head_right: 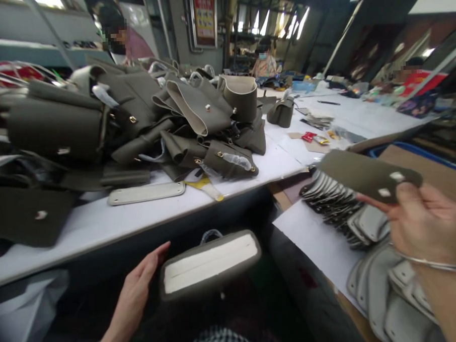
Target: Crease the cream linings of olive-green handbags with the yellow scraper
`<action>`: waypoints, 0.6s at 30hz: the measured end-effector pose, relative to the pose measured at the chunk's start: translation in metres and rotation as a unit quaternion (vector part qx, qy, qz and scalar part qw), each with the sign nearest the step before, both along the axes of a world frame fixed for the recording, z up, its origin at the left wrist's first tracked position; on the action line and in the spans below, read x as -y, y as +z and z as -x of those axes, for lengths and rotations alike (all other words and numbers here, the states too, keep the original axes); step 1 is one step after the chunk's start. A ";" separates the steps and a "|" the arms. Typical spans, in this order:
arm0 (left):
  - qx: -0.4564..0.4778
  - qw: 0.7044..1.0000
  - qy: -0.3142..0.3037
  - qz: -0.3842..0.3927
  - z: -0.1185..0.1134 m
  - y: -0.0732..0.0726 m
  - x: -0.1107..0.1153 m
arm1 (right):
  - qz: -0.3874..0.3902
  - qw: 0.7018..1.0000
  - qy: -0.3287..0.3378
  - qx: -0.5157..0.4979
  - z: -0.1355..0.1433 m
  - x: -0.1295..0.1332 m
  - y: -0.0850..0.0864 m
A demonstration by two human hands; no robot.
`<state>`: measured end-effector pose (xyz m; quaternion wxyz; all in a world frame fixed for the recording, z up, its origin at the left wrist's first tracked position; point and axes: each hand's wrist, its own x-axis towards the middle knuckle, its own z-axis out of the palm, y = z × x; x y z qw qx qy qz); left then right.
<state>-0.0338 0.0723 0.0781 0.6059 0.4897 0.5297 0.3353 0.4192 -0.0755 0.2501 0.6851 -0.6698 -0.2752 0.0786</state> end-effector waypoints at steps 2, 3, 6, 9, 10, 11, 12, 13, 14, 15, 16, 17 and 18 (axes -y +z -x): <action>-0.059 0.995 0.023 -0.082 0.005 0.011 -0.006 | -0.036 0.999 0.017 -0.003 0.027 -0.006 -0.004; -0.084 0.990 0.030 -0.112 0.006 0.019 -0.008 | -0.026 0.998 0.042 -0.031 0.043 -0.009 -0.007; -0.110 0.983 0.020 -0.143 0.008 0.044 -0.009 | 0.051 0.976 0.139 -0.157 0.090 -0.016 -0.023; -0.046 0.996 -0.020 -0.075 0.007 0.061 0.001 | 0.126 0.926 0.255 -0.248 0.128 -0.017 -0.045; -0.022 0.998 -0.040 -0.034 0.008 0.063 0.007 | 0.143 0.907 0.287 -0.274 0.137 -0.017 -0.053; -0.003 0.998 -0.057 0.010 0.009 0.064 0.014 | 0.156 0.890 0.311 -0.295 0.144 -0.017 -0.060; 0.008 0.997 -0.066 0.049 0.010 0.062 0.021 | 0.162 0.879 0.323 -0.312 0.150 -0.017 -0.068; 0.013 0.994 -0.068 0.079 0.011 0.059 0.027 | 0.168 0.872 0.327 -0.324 0.153 -0.018 -0.075; 0.013 0.993 -0.062 0.098 0.013 0.056 0.033 | 0.174 0.870 0.323 -0.330 0.154 -0.018 -0.081; 0.009 0.993 -0.054 0.109 0.014 0.052 0.038 | 0.183 0.870 0.317 -0.330 0.155 -0.019 -0.087; 0.002 0.992 -0.049 0.114 0.015 0.048 0.042 | 0.195 0.873 0.308 -0.324 0.154 -0.020 -0.093; -0.006 0.992 -0.047 0.115 0.016 0.044 0.045 | 0.208 0.878 0.297 -0.314 0.153 -0.021 -0.099; -0.015 0.992 -0.048 0.117 0.016 0.041 0.046 | 0.221 0.883 0.287 -0.299 0.151 -0.023 -0.105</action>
